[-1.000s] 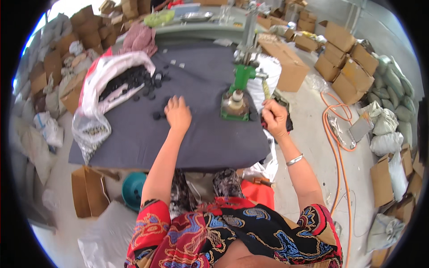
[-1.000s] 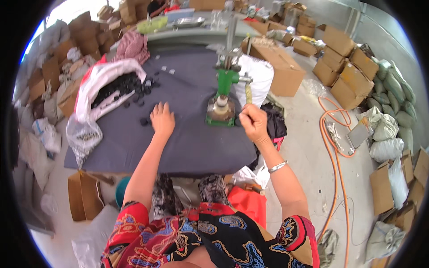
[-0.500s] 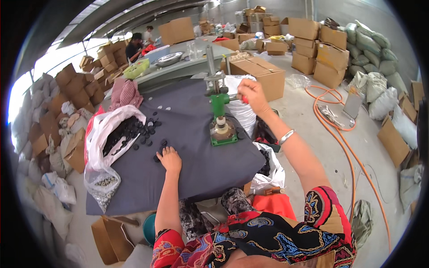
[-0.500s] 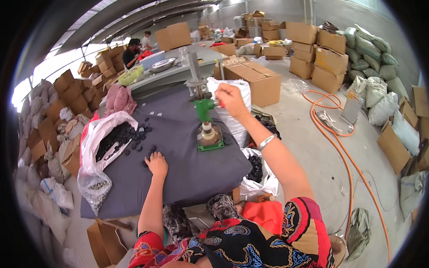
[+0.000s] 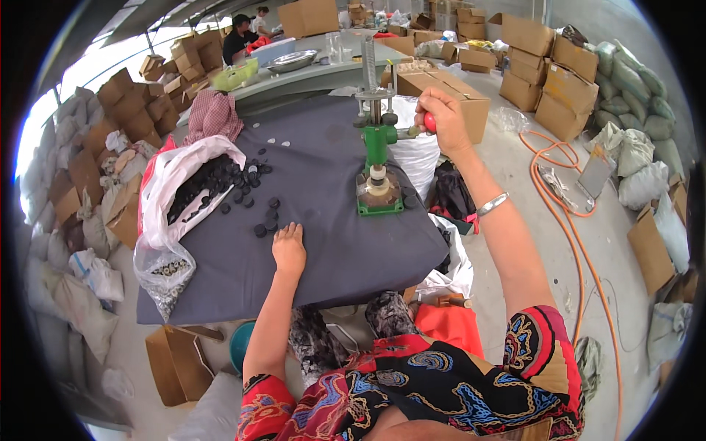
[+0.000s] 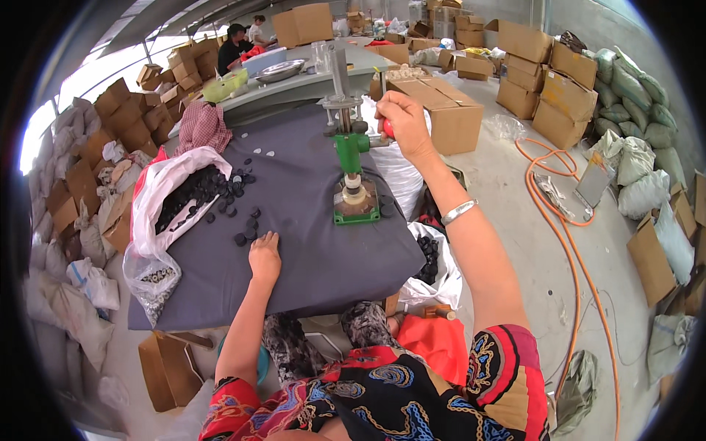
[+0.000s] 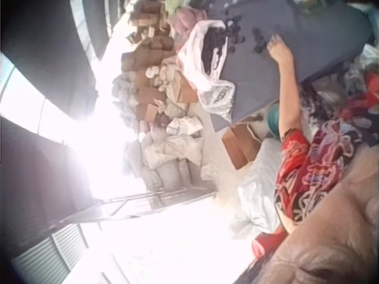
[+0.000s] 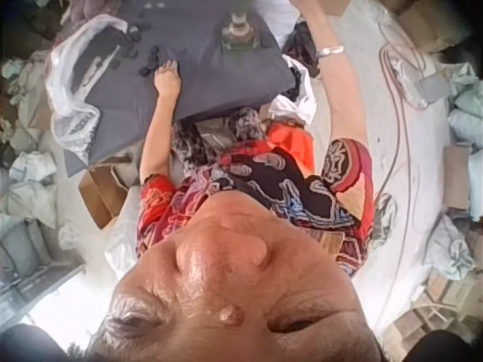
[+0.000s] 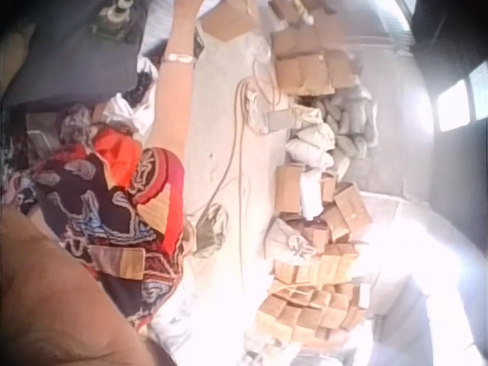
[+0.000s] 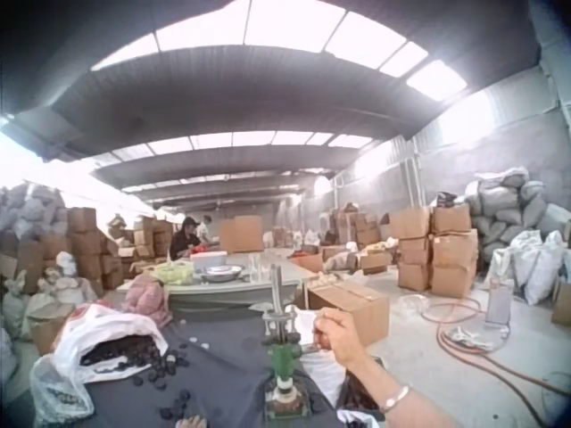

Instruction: The person operates a green manual press machine to process small black circular objects. They pick up the objects from a pile on the table, place them under the press, and pull a lever to activate the machine. The processed items are then moved aside. The person repeats this cycle continuously throughout the video.

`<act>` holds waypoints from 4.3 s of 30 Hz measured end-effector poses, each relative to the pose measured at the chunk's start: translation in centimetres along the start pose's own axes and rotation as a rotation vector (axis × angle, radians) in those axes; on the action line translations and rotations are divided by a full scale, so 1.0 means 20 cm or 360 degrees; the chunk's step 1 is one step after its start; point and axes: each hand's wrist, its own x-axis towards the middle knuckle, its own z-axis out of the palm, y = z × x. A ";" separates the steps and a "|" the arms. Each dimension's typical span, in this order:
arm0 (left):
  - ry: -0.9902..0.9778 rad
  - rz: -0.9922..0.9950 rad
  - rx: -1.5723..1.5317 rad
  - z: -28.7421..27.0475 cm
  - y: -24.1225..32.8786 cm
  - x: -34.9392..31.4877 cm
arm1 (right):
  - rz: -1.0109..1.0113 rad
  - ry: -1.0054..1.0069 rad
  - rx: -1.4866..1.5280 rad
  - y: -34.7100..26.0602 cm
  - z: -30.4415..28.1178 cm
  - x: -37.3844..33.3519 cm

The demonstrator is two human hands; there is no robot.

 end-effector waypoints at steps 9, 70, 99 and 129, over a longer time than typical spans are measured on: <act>0.0024 -0.0322 -0.0318 -0.09 0.05 0.02 | 0.0001 -0.0002 0.0004 0.00 -0.02 0.00; 0.0222 0.0258 -0.0995 -0.03 0.74 0.39 | 0.0062 0.0211 -0.0134 0.04 -0.01 0.39; -0.0955 -0.0364 -0.0754 -0.06 0.56 0.36 | 0.0028 0.0283 -0.0232 0.00 -0.06 0.38; -0.0228 -0.0368 -0.1082 0.20 0.67 0.67 | -0.0161 0.0008 -0.0251 0.02 -0.08 0.39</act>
